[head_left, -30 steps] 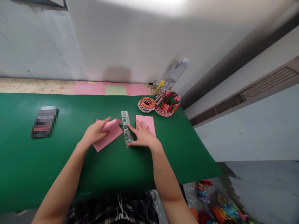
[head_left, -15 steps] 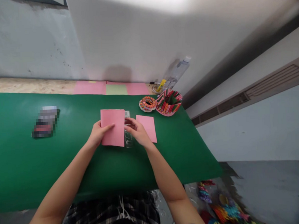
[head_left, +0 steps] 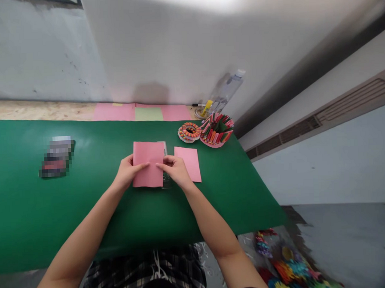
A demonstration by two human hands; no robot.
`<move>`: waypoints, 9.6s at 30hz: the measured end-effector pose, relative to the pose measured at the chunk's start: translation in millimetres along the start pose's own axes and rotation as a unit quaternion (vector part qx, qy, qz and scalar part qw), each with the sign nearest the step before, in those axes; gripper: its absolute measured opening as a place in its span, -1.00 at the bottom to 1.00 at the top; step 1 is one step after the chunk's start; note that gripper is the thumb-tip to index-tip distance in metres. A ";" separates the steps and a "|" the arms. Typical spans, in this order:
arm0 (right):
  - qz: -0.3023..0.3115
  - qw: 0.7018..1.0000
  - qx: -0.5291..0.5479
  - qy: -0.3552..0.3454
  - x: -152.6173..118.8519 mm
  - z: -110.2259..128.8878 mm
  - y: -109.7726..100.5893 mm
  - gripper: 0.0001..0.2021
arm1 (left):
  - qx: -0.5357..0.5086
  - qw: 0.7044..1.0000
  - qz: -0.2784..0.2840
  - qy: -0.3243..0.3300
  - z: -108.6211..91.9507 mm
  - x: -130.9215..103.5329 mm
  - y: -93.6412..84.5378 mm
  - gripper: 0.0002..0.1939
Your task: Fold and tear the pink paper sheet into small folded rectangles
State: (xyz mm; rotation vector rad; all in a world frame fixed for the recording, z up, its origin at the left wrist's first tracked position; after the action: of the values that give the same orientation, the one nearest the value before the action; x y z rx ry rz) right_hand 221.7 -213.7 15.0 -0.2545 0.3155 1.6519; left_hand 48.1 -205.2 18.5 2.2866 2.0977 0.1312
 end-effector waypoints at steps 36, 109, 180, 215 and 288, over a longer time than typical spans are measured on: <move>0.033 0.997 0.055 0.042 -0.9 0.4 0.0 -0.65 | 0.019 1.000 0.006 0.012 -2.4 1.1 -2.0 -0.42; 0.034 0.997 0.037 0.057 -3.5 -0.1 0.8 -0.68 | 0.019 1.000 -0.021 0.004 -4.2 -0.4 -2.7 -0.45; 0.009 0.997 0.019 0.073 -0.1 12.1 -44.6 -0.70 | 0.073 0.983 0.117 0.124 -15.6 7.4 -9.6 -0.84; -0.013 0.994 0.073 0.079 3.3 9.1 -52.5 -0.72 | 0.005 0.945 0.319 0.069 -19.6 -9.7 4.1 -0.13; -0.342 0.899 -0.013 -0.273 -31.1 43.4 -82.5 -0.60 | 0.474 0.733 0.362 0.327 39.5 -21.3 60.4 -0.33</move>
State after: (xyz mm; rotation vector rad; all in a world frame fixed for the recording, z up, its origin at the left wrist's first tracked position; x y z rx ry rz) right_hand 307.9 -219.9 61.9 0.0877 -0.2138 0.9650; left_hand 109.7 -230.5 -16.7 4.1392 1.3501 -0.2246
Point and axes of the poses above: each hand's wrist, its own x-axis towards the middle knuckle, its own y-axis out of the palm, z = x × y, the point moved 3 cm from there along x, towards the middle knuckle, and after that the axes turned 15 degrees about y, right-handed, at the moved point
